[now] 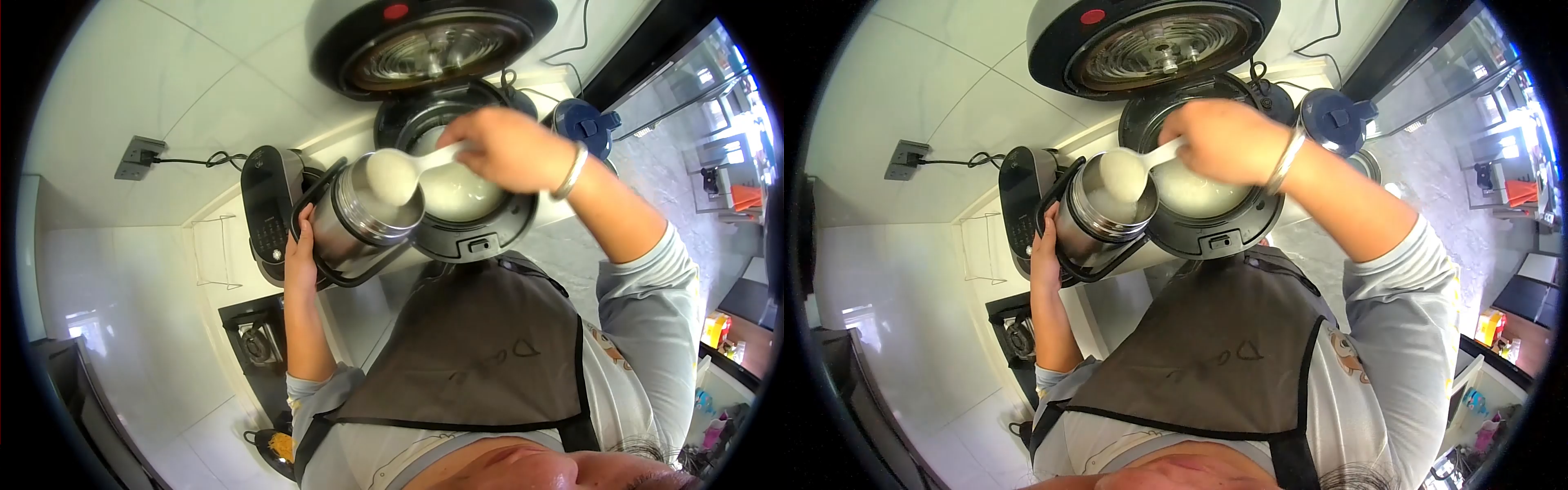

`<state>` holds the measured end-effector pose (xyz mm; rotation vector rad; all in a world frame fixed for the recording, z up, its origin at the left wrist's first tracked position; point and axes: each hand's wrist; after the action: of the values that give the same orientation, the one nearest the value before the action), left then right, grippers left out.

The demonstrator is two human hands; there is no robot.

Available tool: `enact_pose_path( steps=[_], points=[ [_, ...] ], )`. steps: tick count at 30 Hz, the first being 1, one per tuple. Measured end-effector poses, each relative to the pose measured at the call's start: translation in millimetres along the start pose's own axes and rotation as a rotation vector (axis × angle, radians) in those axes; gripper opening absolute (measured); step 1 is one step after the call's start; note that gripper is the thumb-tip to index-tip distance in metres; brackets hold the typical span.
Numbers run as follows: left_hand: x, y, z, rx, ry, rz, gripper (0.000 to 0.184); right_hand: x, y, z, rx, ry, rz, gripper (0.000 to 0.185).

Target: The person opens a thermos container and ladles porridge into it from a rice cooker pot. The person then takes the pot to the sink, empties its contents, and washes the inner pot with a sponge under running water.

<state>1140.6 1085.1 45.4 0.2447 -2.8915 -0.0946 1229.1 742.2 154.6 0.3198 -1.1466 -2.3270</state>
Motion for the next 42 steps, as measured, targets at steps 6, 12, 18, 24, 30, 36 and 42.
enact_pose_path(
  steps=[6,12,18,24,30,36,42],
  points=[
    [1.0,0.3,1.0,-0.001,0.006,0.000,0.045,2.5,-38.4,8.2,0.328,0.348,-0.287,0.016],
    [-2.6,4.6,6.2,-0.035,0.006,0.008,0.044,6.9,-2.2,-38.7,0.436,0.146,-0.357,0.012],
    [-1.3,-0.9,-0.9,-0.055,0.013,-0.013,0.044,-8.4,-63.4,-89.8,0.971,-0.004,0.063,0.015],
    [0.2,-0.6,0.7,-0.057,0.010,-0.013,0.044,-21.5,-81.7,-102.9,0.839,-0.150,0.358,0.016],
    [4.1,-0.7,-1.7,-0.060,-0.001,-0.002,0.048,-39.4,-98.9,-116.2,0.480,-0.319,0.586,0.028],
    [5.0,-2.3,-3.6,-0.068,-0.016,-0.013,0.044,-41.0,-122.1,-153.9,-0.052,-0.300,0.525,0.025],
    [4.0,-2.0,-3.7,-0.052,-0.008,-0.006,0.044,-34.5,-103.5,-140.6,-0.325,-0.384,0.398,0.024]
  ],
)
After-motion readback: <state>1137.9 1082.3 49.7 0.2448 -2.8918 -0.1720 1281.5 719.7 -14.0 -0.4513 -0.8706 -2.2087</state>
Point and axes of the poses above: each hand's wrist, its own x-axis away from the middle knuckle, its own y-axis out of the back of the hand, z = x × y, and after that the axes turned 3 degrees about -y, right-handed
